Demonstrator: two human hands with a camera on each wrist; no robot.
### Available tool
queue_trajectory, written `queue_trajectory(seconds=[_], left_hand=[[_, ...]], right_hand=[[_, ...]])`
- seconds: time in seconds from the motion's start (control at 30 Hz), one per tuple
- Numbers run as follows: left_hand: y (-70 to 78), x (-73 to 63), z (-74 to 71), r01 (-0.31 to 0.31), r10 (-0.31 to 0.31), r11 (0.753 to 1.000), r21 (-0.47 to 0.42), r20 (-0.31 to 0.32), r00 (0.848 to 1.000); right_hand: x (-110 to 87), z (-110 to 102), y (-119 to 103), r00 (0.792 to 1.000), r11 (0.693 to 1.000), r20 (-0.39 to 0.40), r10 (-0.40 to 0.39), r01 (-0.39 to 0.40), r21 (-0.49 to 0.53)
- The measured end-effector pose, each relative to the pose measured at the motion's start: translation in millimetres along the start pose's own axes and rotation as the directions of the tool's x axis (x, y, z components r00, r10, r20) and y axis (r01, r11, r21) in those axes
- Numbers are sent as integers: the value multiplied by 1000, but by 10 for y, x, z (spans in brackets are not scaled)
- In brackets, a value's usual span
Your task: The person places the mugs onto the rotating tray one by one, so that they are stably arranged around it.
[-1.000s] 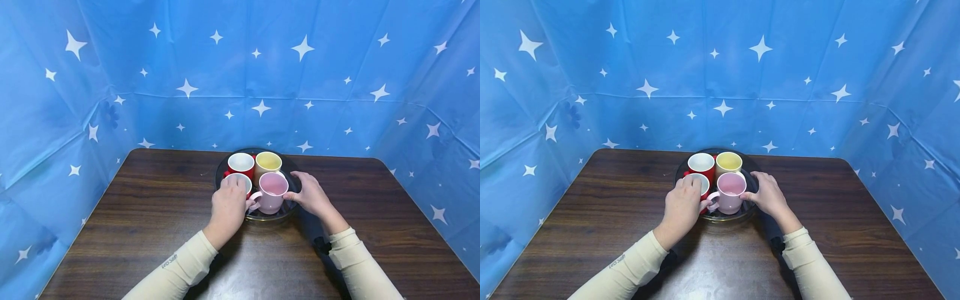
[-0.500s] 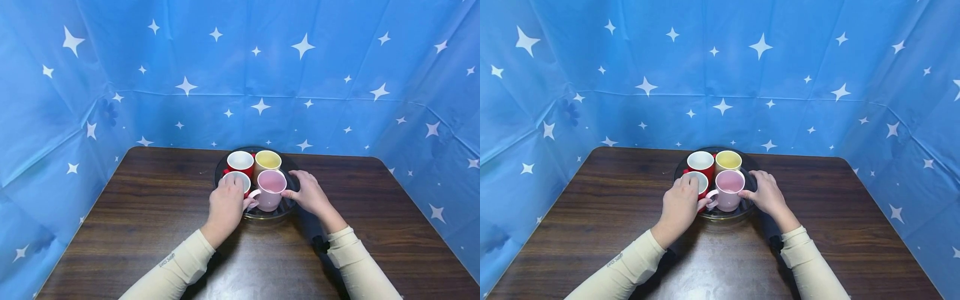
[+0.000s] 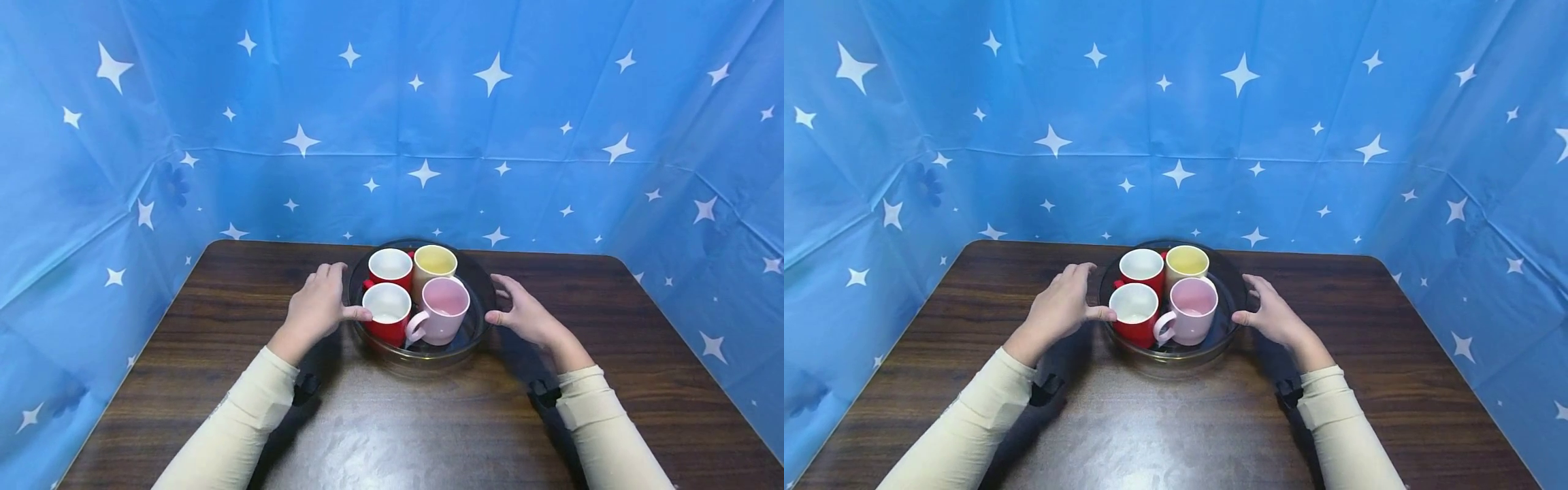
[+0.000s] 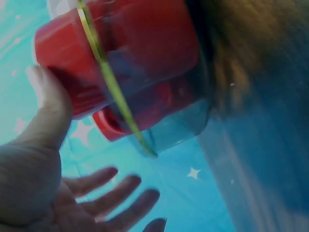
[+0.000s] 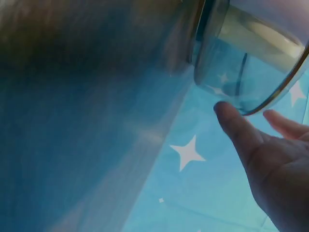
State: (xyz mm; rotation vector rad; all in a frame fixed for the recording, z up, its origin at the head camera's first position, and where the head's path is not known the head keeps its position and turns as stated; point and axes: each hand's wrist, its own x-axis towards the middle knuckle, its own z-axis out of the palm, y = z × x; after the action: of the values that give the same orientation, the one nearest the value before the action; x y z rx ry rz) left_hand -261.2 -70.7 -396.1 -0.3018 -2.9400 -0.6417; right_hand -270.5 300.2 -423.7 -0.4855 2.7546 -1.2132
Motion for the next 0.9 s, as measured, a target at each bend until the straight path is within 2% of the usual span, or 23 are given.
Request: queue_trajectory(seconds=[0.1,0.2,0.3,0.63,0.77,0.9], left_hand=[[-63,24,37,-28,27,1000,1,85,996],[-60,35,90,-48,49,999,-8,102,994],[-38,38,132,-48,50,999,-24,89,995],[60,-28,221,-58,58,998,-6,10,998],[102,-46,253,-47,47,999,-16,1,999],[84,-40,261,-46,46,998,-35,21,999]], right_hand=[[-3,15,35,998,997,60,34,-38,61],[12,40,31,995,993,72,62,-69,96],[31,52,15,996,990,59,73,-79,115],[16,71,-5,996,996,52,77,-79,35],[16,81,-2,997,997,45,69,-70,21],[11,88,6,997,998,47,66,-67,13]])
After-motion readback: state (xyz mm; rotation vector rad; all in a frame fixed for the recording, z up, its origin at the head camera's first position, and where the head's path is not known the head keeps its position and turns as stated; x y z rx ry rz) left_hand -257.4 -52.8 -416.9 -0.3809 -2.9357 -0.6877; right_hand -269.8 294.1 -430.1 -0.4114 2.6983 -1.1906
